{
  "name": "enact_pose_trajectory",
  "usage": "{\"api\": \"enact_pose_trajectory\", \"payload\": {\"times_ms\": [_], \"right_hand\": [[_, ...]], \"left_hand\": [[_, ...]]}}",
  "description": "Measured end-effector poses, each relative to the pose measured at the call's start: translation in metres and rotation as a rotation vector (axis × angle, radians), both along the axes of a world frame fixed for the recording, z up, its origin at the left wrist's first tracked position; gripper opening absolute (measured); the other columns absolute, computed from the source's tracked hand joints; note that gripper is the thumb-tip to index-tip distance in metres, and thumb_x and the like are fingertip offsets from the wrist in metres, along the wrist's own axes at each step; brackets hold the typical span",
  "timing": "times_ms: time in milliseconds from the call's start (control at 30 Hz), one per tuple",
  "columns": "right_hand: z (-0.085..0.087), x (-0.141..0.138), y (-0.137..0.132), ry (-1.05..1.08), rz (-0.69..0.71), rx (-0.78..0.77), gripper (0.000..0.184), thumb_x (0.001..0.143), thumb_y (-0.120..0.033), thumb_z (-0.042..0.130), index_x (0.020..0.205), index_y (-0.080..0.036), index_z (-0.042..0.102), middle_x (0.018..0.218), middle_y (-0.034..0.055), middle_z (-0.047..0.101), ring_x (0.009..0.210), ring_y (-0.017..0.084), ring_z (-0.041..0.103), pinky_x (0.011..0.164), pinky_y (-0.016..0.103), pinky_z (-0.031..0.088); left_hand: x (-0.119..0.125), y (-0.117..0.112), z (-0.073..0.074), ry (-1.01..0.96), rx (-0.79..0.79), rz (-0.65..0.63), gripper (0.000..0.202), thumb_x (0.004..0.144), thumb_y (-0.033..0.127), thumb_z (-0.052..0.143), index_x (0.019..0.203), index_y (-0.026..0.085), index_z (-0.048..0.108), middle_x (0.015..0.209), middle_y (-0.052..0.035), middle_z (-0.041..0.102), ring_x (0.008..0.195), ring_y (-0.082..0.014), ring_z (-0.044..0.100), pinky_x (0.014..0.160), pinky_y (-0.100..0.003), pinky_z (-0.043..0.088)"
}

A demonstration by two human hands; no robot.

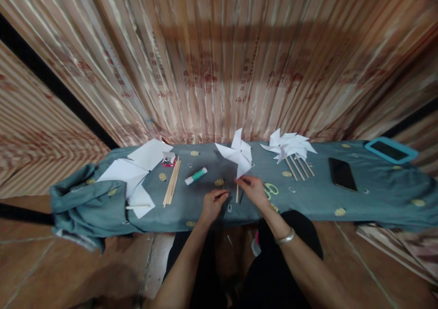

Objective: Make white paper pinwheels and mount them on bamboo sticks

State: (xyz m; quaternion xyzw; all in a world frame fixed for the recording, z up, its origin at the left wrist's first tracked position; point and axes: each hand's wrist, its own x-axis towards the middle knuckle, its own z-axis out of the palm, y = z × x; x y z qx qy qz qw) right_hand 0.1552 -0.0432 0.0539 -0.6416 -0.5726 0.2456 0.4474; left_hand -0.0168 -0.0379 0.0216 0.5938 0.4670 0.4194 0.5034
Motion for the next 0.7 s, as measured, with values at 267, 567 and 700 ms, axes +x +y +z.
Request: {"api": "enact_pose_trajectory", "payload": {"times_ms": [267,567,700], "right_hand": [[0.042,0.106,0.021,-0.438,-0.214,-0.189,0.031,0.08,-0.043,0.057,0.064,-0.021,0.071,0.059,0.0016,0.068,0.06,0.019,0.062,0.054,0.026,0.042],[0.044,0.168,0.039,-0.708,-0.393,-0.442,0.022,0.076,-0.034,0.063,0.072,-0.017,0.076,0.08,0.0134,0.074,0.081,0.028,0.069,0.064,0.031,0.047],[0.035,0.173,0.048,-0.746,-0.417,-0.503,0.026,0.08,-0.034,0.062,0.083,-0.013,0.076,0.094,0.0203,0.073,0.089,0.033,0.069,0.069,0.036,0.049]], "left_hand": [[0.002,-0.001,-0.004,0.047,0.052,-0.009,0.015,0.073,0.029,0.067,0.079,0.021,0.078,0.079,-0.0057,0.075,0.076,-0.0202,0.067,0.074,-0.031,0.051],[0.003,-0.002,-0.012,0.014,0.046,-0.022,0.018,0.076,0.028,0.063,0.083,0.019,0.078,0.082,-0.0073,0.073,0.078,-0.0202,0.066,0.074,-0.03,0.05],[0.004,-0.003,-0.013,0.018,0.029,-0.028,0.018,0.077,0.027,0.063,0.084,0.018,0.077,0.082,-0.0071,0.073,0.077,-0.0198,0.066,0.073,-0.03,0.05]]}}
